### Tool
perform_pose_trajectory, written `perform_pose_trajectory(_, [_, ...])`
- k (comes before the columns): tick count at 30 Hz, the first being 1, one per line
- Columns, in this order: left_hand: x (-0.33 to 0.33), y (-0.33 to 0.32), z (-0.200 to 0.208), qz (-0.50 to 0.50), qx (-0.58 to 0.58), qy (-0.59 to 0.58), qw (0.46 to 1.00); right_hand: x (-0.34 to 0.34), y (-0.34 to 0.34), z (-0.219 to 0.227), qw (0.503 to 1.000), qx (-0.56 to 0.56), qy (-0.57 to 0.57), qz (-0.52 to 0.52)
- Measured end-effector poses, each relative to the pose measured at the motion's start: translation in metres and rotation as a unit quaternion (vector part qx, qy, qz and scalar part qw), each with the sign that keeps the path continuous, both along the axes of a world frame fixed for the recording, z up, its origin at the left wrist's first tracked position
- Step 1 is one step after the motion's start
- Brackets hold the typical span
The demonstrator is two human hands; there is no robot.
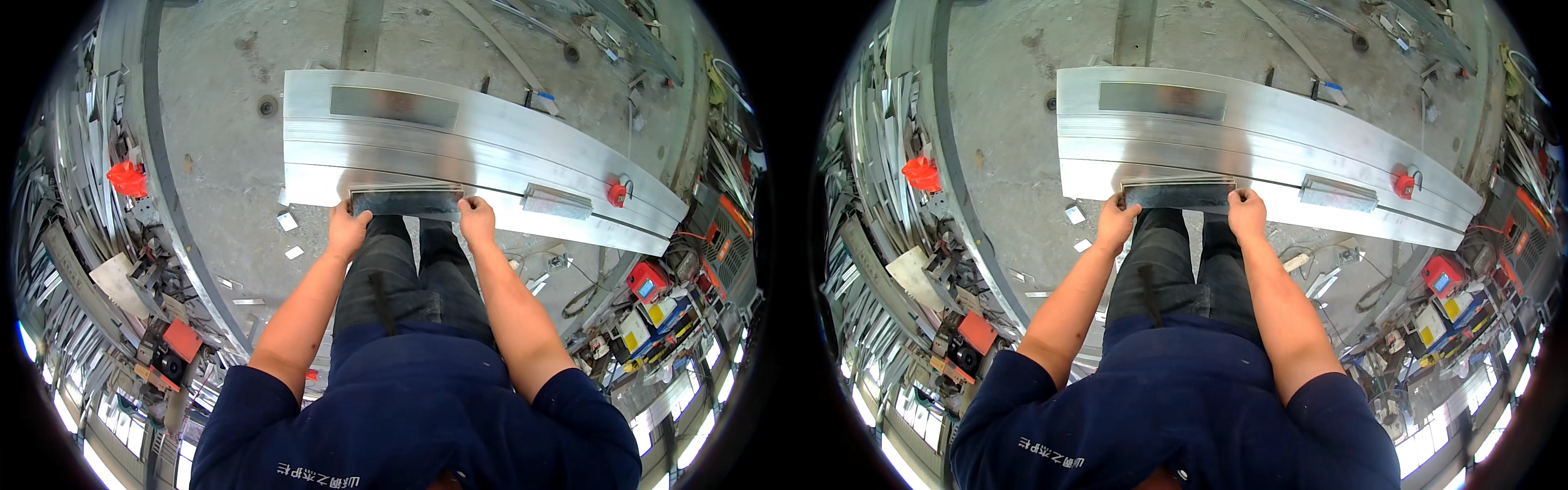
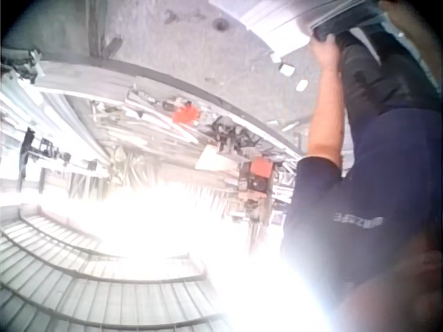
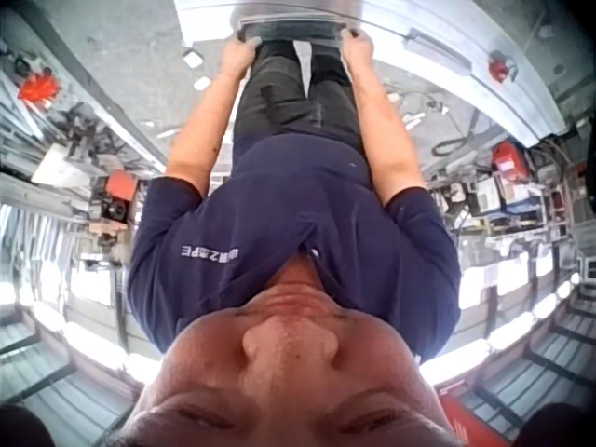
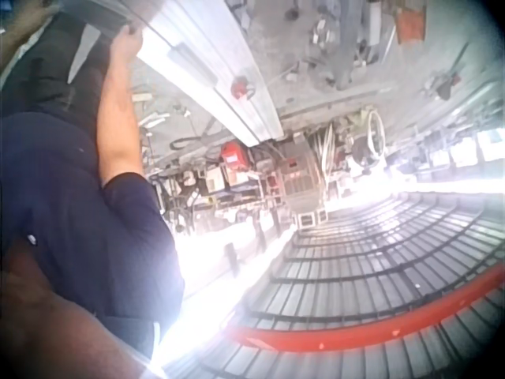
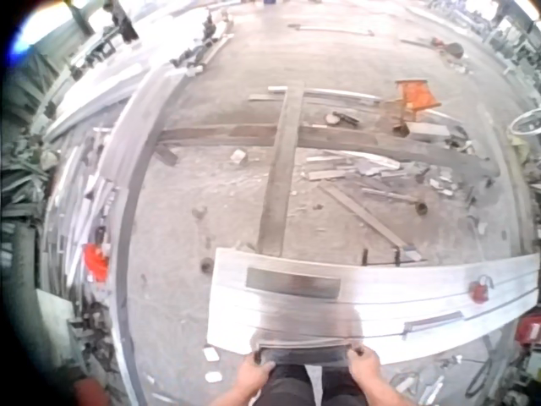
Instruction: The person arranges several small metal pieces on a larger metal sheet, then uses a power drill to fasten them in place. The person handles the metal pieces and drill throughout the process.
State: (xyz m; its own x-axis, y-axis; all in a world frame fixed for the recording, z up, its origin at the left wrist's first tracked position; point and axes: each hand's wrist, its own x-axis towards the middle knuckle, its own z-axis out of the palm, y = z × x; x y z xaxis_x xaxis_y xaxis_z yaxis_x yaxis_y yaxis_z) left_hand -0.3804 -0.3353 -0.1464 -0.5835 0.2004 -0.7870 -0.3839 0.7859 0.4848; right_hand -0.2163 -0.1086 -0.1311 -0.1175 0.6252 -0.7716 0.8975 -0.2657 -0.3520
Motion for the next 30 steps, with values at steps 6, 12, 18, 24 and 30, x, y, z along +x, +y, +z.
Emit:
perform_pose_trajectory(6, [-0.007, 0.000, 0.002, 0.014, -0.011, -0.007, 1.000, 0.009, -0.019, -0.023, 0.990, 0.138, -0.007, 0.027])
perform_pose_trajectory(12, [-0.003, -0.004, -0.007, 0.004, 0.008, 0.045, 0.999, 0.014, -0.012, -0.020, 0.999, 0.010, 0.031, -0.036])
perform_pose_trajectory(18, [-0.026, 0.017, 0.037, 0.020, 0.006, -0.040, 0.999, 0.013, -0.024, -0.021, 0.997, 0.071, 0.010, -0.022])
perform_pose_trajectory(24, [-0.032, 0.001, 0.037, -0.007, -0.034, -0.056, 0.998, 0.028, -0.034, -0.016, 1.000, 0.008, 0.001, -0.022])
perform_pose_trajectory(30, [-0.046, -0.020, 0.034, -0.076, -0.042, -0.011, 0.996, 0.018, -0.031, 0.001, 0.999, -0.007, 0.046, -0.016])
